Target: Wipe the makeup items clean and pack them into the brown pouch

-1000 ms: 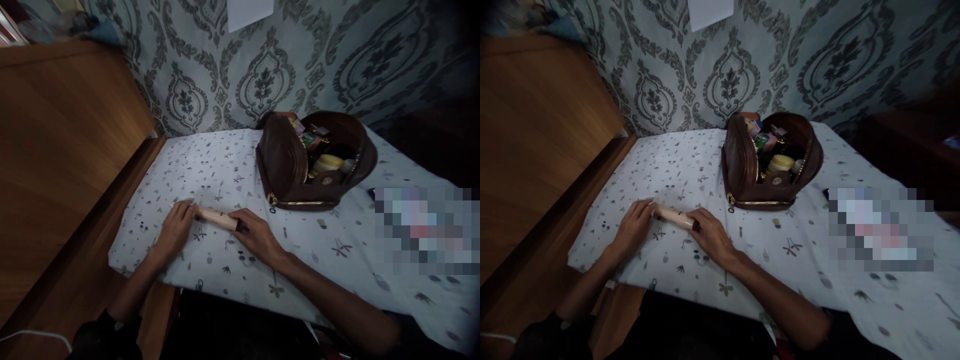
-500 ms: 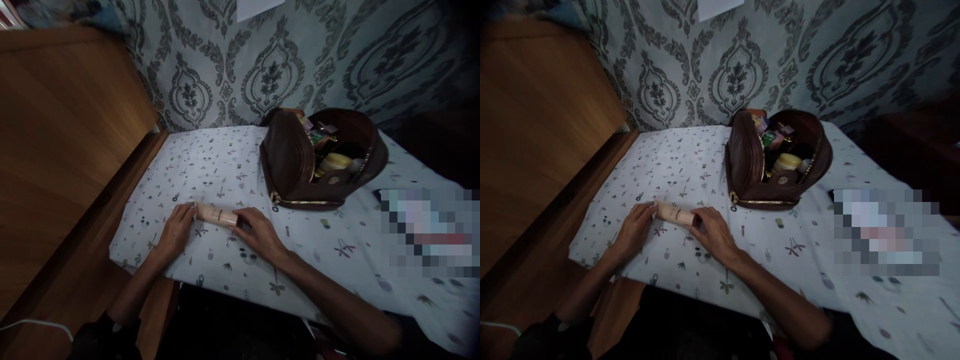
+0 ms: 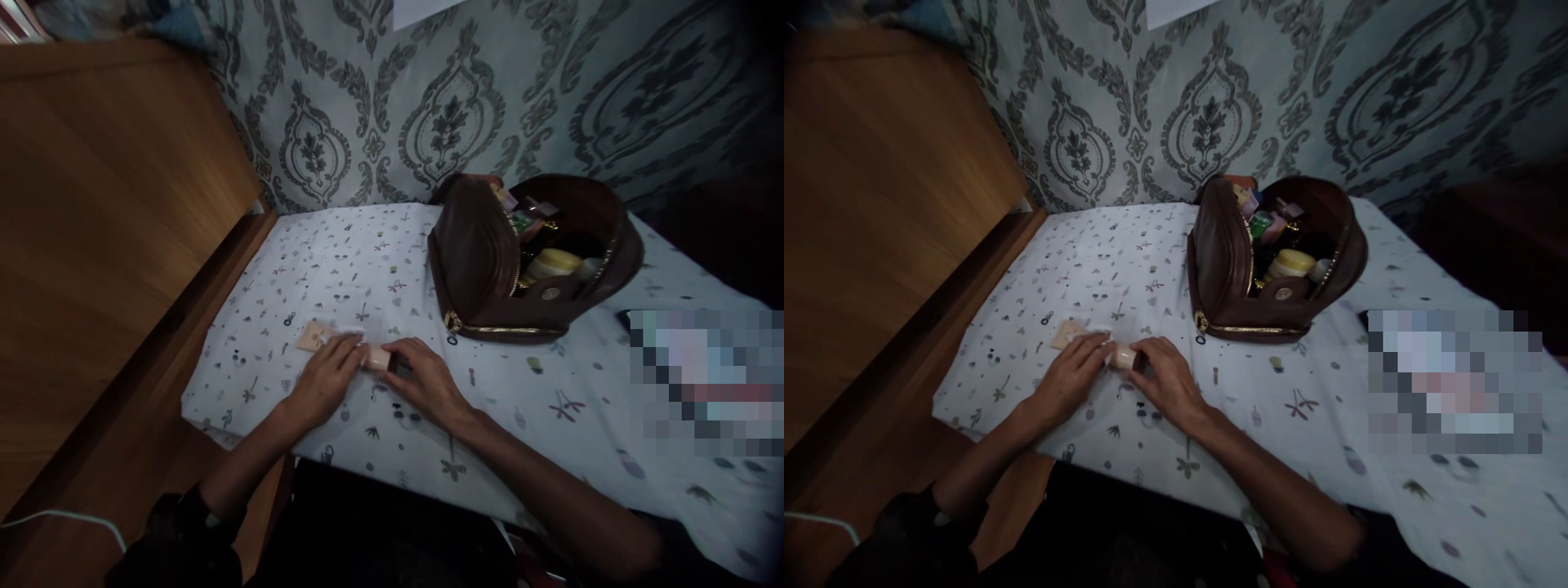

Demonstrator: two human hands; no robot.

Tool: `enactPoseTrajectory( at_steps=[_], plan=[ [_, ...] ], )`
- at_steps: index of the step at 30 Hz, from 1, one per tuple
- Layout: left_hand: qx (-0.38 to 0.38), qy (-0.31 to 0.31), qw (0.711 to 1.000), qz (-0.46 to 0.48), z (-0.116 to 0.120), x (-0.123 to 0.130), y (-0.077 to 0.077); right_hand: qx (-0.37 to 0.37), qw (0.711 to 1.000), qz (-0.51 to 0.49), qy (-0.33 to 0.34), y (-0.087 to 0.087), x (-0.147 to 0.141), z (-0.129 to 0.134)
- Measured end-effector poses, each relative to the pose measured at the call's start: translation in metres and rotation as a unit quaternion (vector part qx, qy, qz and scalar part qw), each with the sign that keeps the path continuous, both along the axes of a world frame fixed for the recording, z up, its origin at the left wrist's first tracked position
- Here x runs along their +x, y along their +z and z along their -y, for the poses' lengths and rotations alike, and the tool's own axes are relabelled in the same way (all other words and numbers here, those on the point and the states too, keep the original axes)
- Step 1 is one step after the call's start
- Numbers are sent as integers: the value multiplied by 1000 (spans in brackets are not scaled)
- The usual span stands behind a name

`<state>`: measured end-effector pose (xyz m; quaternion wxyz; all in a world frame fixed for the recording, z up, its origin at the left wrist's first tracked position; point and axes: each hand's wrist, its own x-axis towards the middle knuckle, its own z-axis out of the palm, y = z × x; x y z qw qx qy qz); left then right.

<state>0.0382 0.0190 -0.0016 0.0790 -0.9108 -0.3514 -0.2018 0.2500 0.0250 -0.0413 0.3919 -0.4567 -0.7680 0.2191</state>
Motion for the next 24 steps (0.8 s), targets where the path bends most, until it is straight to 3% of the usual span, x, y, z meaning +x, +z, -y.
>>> enactPoseTrajectory(
  at_steps=[6,11,18,24],
  plan=[
    [-29,135,990,30,-12,-63,-12,3,1000,-5,4,4,1,2],
    [-30,152,985,71,-13,-80,-23,-14,1000,-2,6,7,0,4],
    [-30,92,990,99,-3,-53,-12,-92,992,-83,-31,5,-1,4],
    [3,-8,1000,-9,10,3,9,-84,991,-103,-26,7,-4,7]
  ],
)
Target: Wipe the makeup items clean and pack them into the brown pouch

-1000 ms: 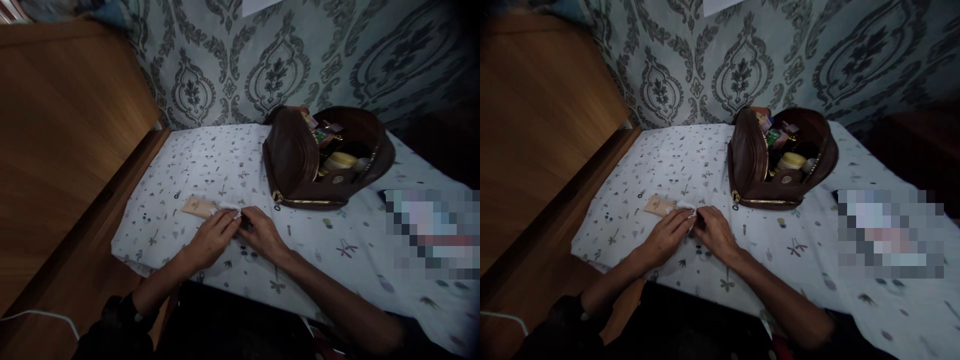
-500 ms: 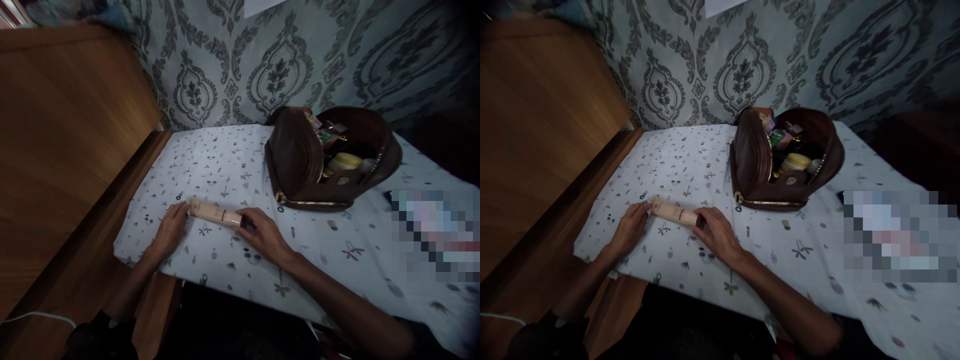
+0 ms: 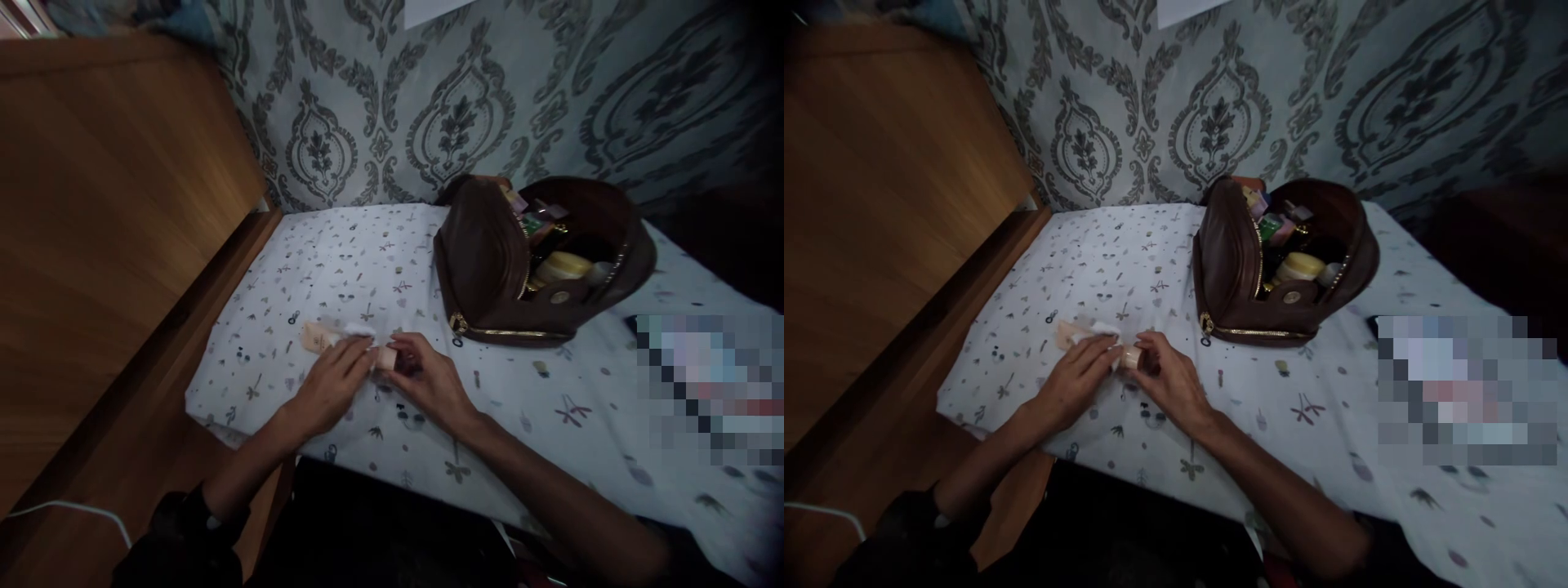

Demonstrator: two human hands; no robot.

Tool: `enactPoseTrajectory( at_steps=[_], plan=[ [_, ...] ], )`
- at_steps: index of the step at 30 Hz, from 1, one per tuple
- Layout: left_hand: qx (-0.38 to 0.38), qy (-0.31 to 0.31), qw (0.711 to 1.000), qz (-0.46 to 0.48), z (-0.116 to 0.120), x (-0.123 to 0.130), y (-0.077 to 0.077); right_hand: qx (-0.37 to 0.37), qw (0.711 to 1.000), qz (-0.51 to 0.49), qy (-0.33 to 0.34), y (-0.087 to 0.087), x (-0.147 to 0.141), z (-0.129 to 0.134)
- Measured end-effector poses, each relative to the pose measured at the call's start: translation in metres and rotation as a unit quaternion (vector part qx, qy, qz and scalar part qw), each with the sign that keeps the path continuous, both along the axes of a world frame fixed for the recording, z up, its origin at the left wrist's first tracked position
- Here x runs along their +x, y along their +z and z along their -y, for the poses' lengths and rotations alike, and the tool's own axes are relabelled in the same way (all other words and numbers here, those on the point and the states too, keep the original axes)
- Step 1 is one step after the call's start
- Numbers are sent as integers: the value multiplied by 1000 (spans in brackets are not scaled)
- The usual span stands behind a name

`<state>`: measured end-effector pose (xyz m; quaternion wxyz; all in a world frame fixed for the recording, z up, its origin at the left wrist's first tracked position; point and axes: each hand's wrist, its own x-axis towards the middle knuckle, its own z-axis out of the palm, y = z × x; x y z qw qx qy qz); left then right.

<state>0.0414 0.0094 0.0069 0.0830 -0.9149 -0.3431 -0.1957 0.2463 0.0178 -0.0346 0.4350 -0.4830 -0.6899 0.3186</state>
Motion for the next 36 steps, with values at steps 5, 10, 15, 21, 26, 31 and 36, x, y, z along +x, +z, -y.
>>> enactPoseTrajectory(
  at_steps=[5,10,15,21,26,31,36],
  plan=[
    [-27,-19,992,-122,-1,18,18,16,1000,18,9,1,0,3],
    [-72,53,988,-126,-15,-23,26,35,998,43,23,-2,1,2],
    [-131,90,987,-17,-29,-74,24,64,996,44,50,2,1,2],
    [-223,78,963,129,-28,-92,20,57,994,58,72,3,2,-1],
    [-234,140,935,226,-27,-95,11,52,993,80,70,-3,2,-3],
    [-127,138,976,107,-21,-89,14,42,995,71,62,-3,2,-3],
    [-60,96,987,-118,-9,-54,26,61,993,70,76,1,1,0]
  ],
)
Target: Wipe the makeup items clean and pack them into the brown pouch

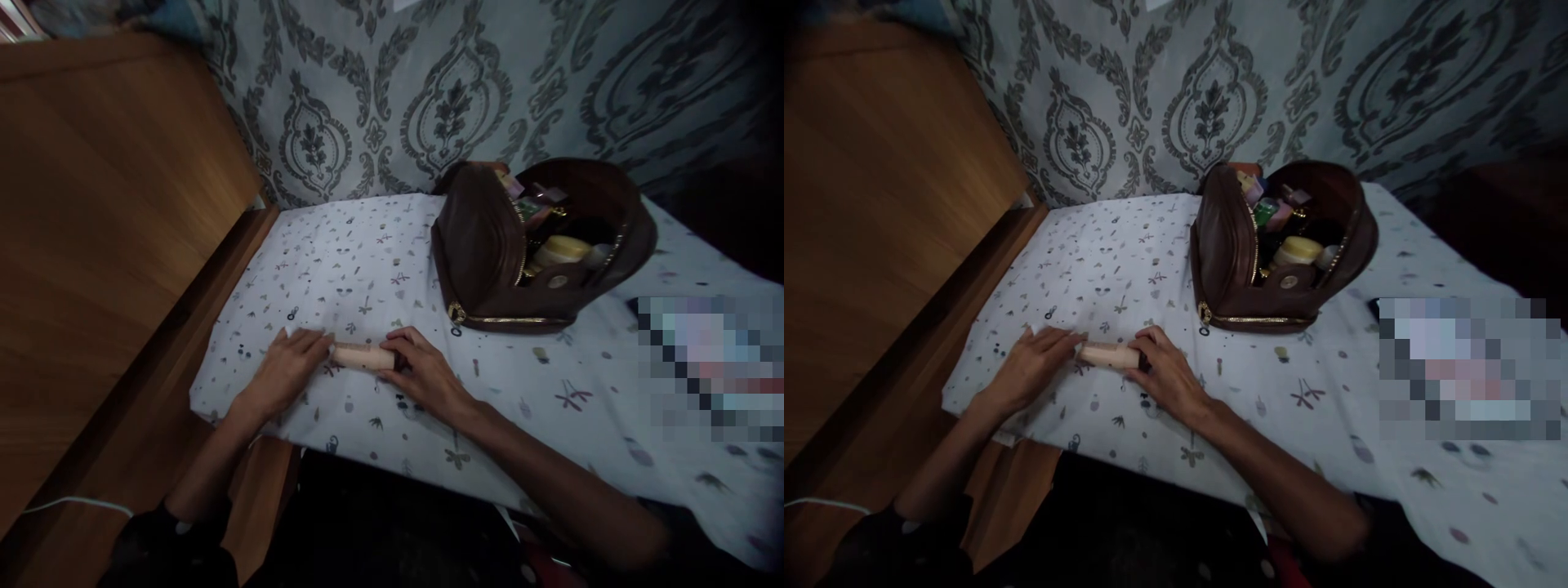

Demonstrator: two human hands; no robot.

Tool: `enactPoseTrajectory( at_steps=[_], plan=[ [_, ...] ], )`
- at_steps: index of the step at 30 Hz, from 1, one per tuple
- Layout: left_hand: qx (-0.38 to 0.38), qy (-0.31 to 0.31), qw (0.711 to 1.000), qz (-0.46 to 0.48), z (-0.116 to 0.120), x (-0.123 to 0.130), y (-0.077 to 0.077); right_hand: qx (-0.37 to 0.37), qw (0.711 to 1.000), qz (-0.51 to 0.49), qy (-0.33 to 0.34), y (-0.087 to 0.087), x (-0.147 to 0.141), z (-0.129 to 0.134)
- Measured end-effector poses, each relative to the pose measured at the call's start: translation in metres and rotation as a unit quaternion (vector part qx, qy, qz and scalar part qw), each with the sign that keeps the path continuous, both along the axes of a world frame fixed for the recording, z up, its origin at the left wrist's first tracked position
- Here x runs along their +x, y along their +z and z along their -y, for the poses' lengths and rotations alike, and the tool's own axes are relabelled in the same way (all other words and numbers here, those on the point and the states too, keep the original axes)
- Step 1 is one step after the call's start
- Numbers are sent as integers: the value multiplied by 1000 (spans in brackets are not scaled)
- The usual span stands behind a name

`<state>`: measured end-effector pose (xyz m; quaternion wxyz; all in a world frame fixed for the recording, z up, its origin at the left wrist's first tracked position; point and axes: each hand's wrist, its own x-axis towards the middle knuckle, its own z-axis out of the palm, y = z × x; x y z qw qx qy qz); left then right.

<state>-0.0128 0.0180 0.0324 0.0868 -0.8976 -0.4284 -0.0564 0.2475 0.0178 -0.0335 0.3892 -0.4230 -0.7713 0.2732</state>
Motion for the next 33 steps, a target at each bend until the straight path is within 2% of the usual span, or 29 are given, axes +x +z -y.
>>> enactPoseTrajectory(
  at_steps=[4,7,9,13,19,22,26,29,33],
  plan=[
    [-47,-65,996,-39,8,44,0,31,999,3,15,-2,-1,1],
    [-70,-74,994,-35,8,66,-4,47,999,7,-4,-7,-1,0],
    [-88,-67,994,-18,5,69,-5,54,998,22,-24,-9,-1,0],
    [-128,-43,990,34,-2,49,1,48,997,47,-25,-4,-1,2],
    [-226,15,970,93,0,-11,6,14,998,54,-7,5,-1,6],
    [-257,26,958,126,5,-32,2,-8,1000,29,0,6,0,5],
    [-289,43,942,167,7,-44,-6,-75,995,-61,11,3,-2,2],
    [-300,74,935,175,7,-45,-7,-180,965,-192,1,-4,-8,-3],
    [-297,88,934,178,8,-36,-2,-300,889,-343,-51,-10,-17,-9]
  ],
)
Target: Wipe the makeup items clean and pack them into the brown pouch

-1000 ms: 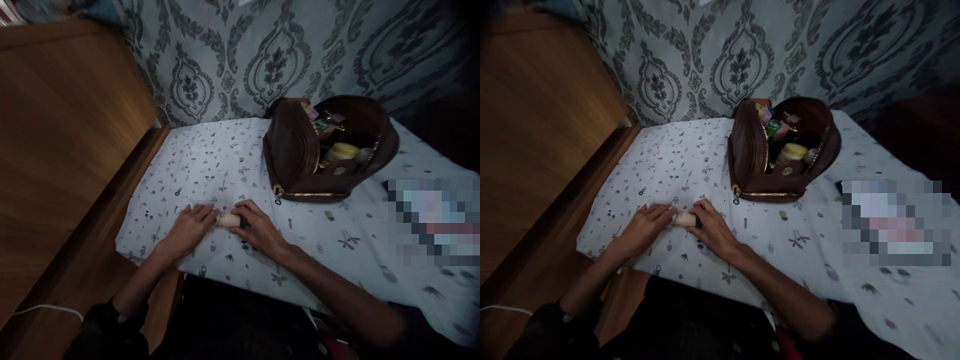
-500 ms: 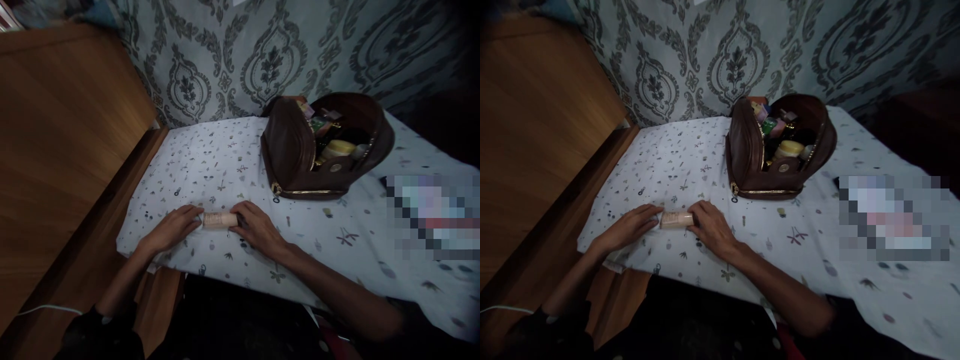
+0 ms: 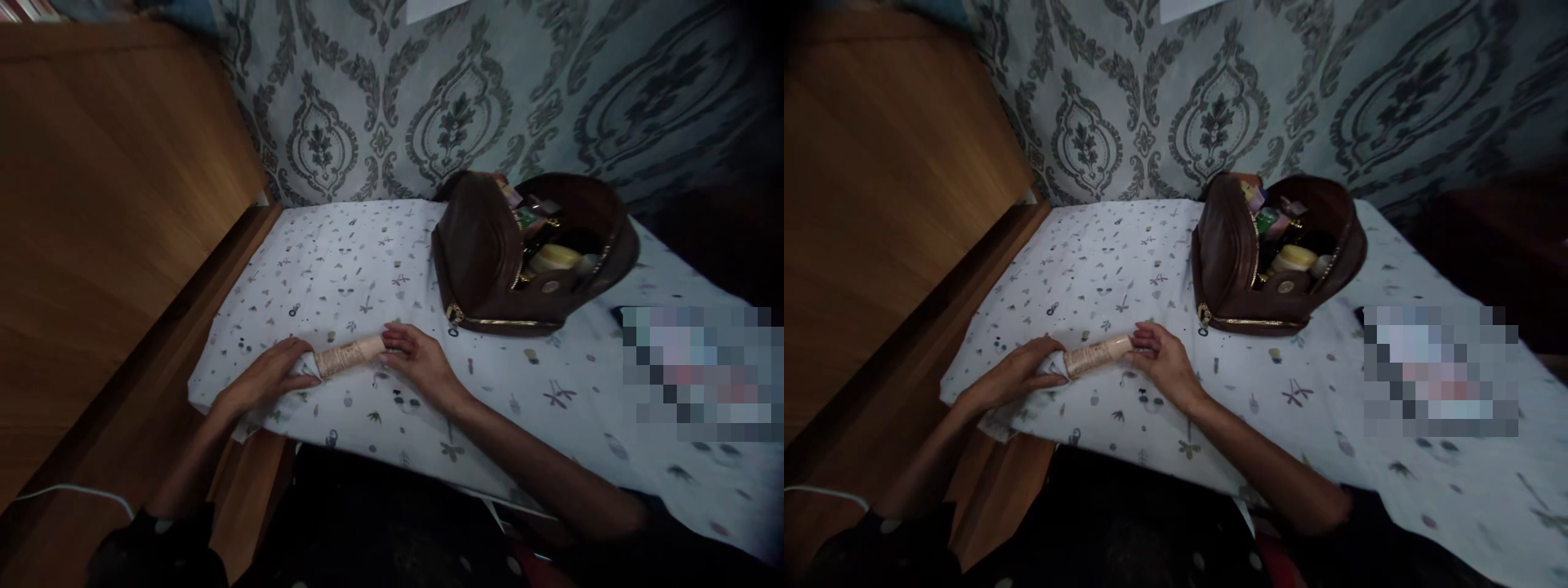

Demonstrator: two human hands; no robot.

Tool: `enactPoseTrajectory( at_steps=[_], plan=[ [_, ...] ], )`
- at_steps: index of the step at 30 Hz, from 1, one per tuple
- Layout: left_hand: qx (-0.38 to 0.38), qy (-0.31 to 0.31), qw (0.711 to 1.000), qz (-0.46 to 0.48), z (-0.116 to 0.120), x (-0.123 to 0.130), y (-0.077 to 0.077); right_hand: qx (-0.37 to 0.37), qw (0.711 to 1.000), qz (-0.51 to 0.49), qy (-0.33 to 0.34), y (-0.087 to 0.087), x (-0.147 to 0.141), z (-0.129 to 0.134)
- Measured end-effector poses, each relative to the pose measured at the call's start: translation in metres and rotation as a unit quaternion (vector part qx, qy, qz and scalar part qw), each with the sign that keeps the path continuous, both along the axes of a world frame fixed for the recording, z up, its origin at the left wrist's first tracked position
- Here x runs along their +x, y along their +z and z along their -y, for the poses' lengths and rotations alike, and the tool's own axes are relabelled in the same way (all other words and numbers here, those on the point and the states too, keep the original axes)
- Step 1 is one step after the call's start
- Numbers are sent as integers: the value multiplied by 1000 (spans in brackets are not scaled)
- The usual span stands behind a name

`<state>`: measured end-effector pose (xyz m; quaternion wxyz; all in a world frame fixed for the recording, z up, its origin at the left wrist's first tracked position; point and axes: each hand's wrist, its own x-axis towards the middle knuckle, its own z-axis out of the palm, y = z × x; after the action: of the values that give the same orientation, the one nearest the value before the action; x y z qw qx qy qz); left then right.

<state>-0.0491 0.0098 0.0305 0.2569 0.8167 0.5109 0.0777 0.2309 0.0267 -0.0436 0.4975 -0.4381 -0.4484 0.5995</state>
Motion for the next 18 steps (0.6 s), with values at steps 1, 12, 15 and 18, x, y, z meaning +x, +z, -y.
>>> enactPoseTrajectory(
  at_steps=[1,12,15,18],
  plan=[
    [-9,5,1000,2,1,4,2,-28,999,-23,-12,0,-2,-1],
    [-21,158,973,168,22,43,-12,-131,962,-237,-38,12,-16,-7],
    [-7,193,960,202,21,55,-19,-85,972,-218,-25,11,-16,-7],
    [1,213,947,241,20,68,-26,-40,982,-182,-16,15,-16,-2]
  ],
)
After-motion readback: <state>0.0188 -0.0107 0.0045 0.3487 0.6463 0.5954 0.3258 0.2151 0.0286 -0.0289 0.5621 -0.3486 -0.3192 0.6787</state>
